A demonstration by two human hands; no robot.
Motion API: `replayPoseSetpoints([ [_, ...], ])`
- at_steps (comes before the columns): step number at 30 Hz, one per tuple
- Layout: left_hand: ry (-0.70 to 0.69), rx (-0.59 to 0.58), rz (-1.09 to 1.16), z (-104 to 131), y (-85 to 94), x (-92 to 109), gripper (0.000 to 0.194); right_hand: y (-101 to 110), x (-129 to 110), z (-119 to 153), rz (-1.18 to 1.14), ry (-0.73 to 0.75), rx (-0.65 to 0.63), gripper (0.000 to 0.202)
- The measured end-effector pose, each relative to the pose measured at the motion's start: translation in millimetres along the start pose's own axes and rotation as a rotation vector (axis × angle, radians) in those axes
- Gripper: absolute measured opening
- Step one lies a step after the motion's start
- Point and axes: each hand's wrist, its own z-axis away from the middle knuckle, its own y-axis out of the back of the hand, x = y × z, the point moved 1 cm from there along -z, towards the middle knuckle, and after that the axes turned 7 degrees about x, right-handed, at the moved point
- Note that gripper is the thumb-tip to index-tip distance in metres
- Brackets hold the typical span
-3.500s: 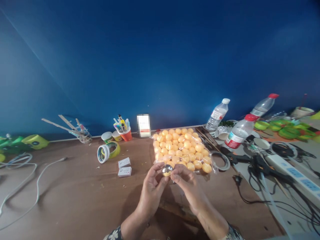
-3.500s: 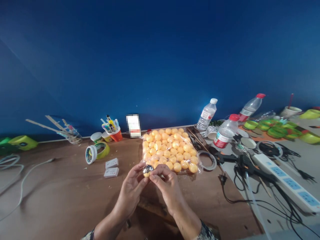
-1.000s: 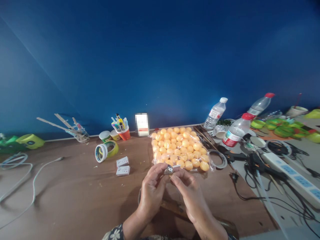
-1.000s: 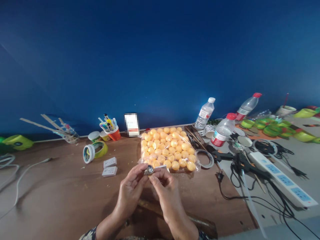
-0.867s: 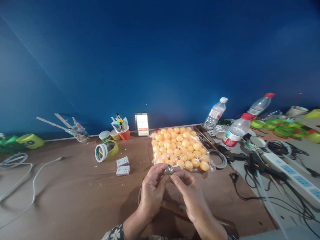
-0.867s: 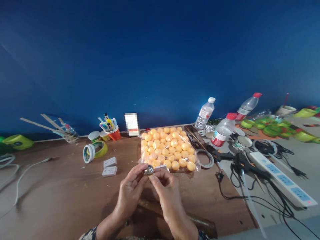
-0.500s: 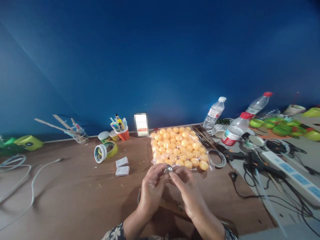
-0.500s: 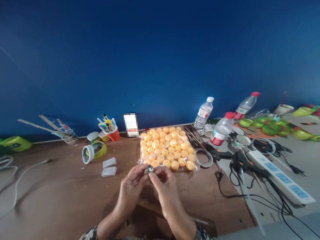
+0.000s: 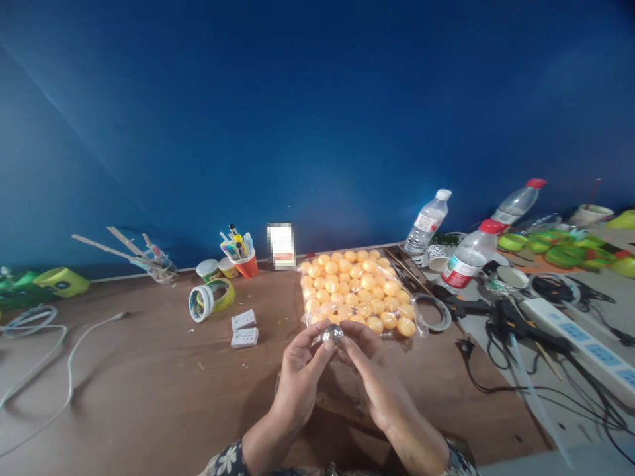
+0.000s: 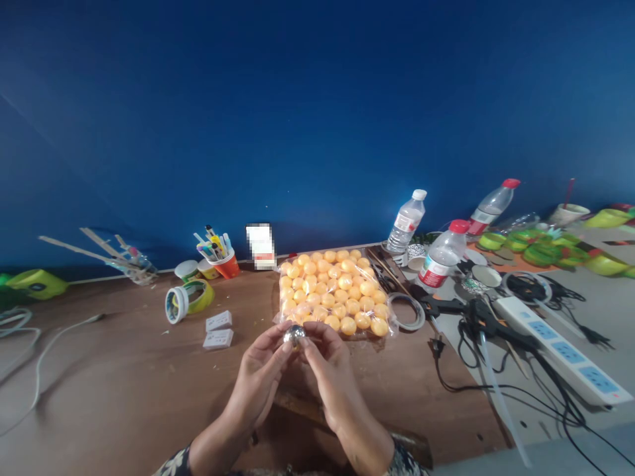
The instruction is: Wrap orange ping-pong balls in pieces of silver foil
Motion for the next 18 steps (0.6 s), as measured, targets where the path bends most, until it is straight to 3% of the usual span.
replayPoseSetpoints([
  [14, -0.103, -0.065, -0.130, 3.4, 2.6, 6.3, 0.039, 6.5, -4.3, 7.9, 0.285, 0.226, -0.037, 0.028],
  [18, -0.135, -0.064, -0.225, 2.7, 5.2, 8.7, 0.037, 7.3, -0.6, 6.2, 0.258, 0.244, -0.029, 0.025],
])
